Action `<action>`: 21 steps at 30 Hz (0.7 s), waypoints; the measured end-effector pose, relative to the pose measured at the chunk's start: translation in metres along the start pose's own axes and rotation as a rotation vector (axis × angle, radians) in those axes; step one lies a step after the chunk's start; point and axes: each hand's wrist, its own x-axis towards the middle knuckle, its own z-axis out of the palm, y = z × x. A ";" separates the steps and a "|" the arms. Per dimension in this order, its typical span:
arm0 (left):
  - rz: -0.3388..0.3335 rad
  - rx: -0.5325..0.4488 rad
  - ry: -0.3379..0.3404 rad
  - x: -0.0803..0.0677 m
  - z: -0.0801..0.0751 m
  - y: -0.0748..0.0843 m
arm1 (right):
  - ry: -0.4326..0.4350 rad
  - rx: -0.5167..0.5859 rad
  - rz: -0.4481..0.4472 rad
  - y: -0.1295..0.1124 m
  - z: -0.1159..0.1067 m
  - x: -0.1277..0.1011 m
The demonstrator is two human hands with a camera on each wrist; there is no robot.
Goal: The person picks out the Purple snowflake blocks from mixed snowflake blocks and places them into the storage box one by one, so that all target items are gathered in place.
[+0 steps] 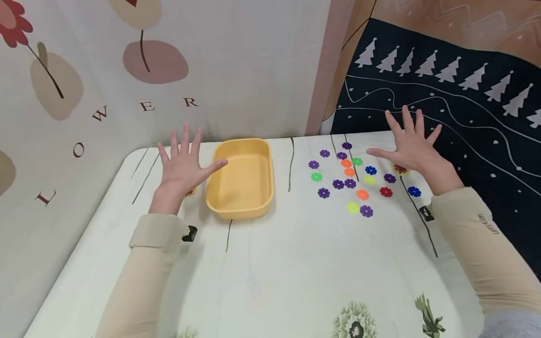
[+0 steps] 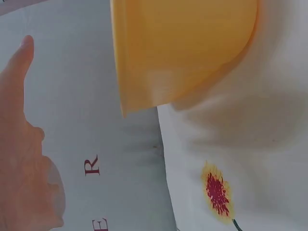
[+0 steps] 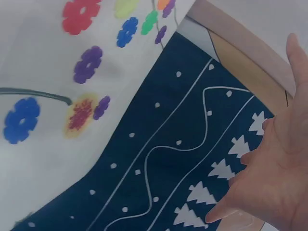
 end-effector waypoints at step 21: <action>-0.049 -0.454 -0.194 -0.044 0.012 -0.006 | -0.056 0.291 0.205 0.053 0.032 -0.013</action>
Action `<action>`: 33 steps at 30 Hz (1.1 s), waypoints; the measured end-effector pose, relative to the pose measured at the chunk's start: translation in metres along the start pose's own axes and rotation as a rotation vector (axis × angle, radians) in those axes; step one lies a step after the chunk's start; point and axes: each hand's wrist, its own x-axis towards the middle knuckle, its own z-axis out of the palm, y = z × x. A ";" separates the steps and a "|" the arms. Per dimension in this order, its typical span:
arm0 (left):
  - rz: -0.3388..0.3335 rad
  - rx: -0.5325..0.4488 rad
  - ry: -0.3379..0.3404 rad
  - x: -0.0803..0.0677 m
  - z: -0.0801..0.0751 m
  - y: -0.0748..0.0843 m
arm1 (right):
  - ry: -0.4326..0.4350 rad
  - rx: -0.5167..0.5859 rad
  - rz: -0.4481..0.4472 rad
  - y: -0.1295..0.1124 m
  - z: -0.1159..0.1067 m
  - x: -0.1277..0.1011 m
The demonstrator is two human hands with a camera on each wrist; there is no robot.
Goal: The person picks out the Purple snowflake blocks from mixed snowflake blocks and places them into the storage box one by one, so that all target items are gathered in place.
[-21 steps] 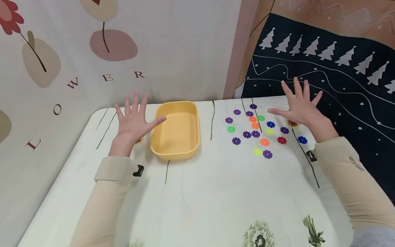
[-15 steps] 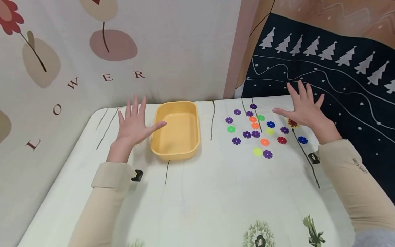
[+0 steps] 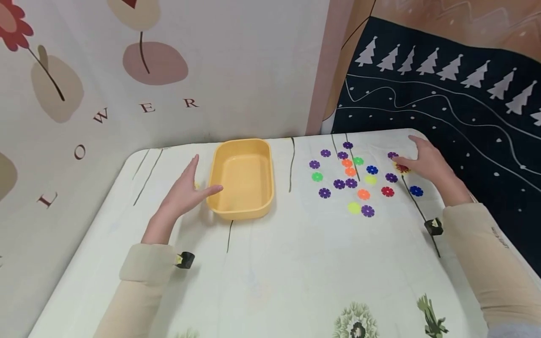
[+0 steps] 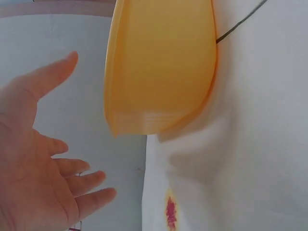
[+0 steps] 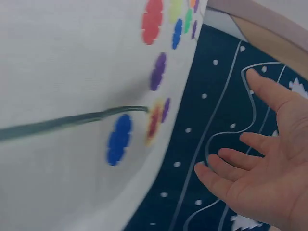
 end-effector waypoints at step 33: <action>-0.058 -0.277 0.048 0.003 0.019 -0.017 | -0.241 0.191 0.051 0.049 0.026 0.008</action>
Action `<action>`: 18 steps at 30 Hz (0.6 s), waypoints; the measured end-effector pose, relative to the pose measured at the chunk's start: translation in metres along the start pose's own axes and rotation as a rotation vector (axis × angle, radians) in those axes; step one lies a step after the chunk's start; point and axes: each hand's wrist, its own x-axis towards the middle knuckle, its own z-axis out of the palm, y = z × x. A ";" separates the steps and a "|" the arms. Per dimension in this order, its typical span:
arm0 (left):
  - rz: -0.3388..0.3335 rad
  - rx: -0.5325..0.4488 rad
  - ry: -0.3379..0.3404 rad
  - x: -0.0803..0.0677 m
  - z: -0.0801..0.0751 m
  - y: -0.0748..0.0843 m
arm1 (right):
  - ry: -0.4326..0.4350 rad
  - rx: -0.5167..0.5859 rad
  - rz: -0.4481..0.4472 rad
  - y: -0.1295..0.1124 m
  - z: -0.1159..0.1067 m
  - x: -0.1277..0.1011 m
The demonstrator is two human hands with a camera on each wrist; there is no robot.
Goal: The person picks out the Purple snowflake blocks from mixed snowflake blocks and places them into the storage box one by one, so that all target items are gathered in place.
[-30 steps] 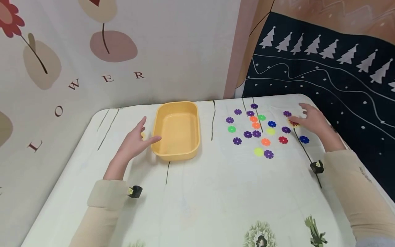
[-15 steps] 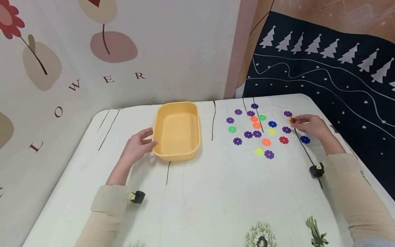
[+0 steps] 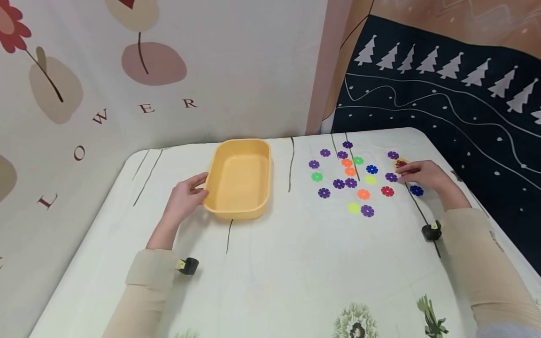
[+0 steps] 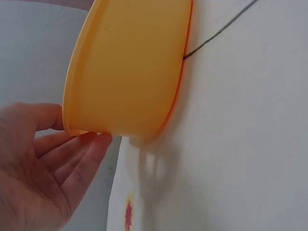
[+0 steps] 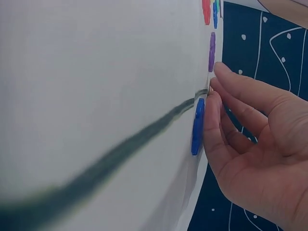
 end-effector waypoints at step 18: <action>-0.024 -0.059 0.023 0.008 0.002 -0.010 | -0.005 -0.048 -0.025 -0.012 0.004 0.003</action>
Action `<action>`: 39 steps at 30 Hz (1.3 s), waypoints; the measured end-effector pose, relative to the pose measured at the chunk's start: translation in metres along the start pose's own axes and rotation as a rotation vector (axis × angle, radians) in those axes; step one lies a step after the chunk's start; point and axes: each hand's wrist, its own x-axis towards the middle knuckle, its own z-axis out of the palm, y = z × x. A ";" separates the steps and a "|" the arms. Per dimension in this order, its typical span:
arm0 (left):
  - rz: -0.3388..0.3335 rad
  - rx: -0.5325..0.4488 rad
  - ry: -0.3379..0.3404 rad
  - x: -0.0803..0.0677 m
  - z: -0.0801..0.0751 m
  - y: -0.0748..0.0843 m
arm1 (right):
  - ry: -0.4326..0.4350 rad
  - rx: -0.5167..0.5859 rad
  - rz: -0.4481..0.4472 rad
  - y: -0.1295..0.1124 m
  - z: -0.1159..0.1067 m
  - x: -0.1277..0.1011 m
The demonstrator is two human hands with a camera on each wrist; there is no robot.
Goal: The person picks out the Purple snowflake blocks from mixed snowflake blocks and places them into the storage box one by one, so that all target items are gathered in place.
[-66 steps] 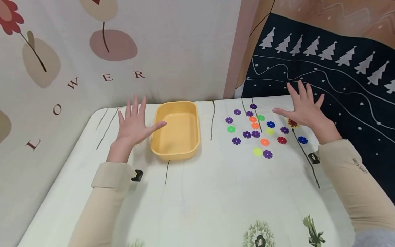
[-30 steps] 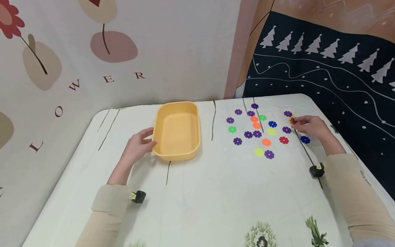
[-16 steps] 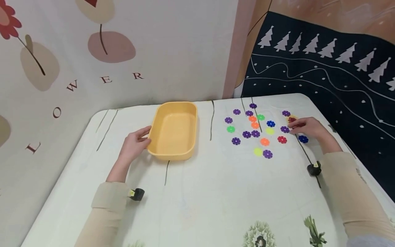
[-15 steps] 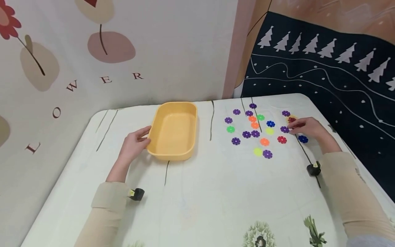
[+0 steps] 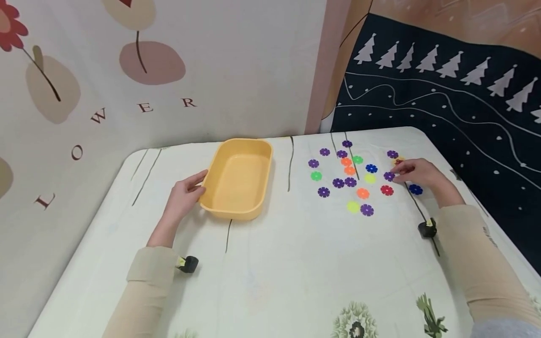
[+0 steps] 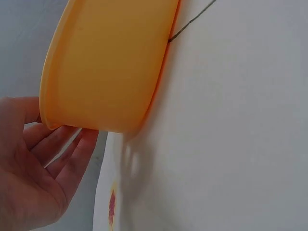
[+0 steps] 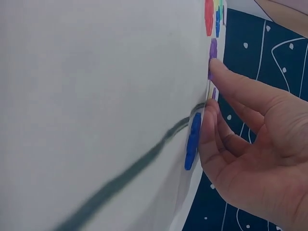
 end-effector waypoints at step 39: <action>0.018 -0.034 -0.034 -0.003 -0.002 0.002 | -0.071 0.070 -0.036 0.003 -0.005 -0.001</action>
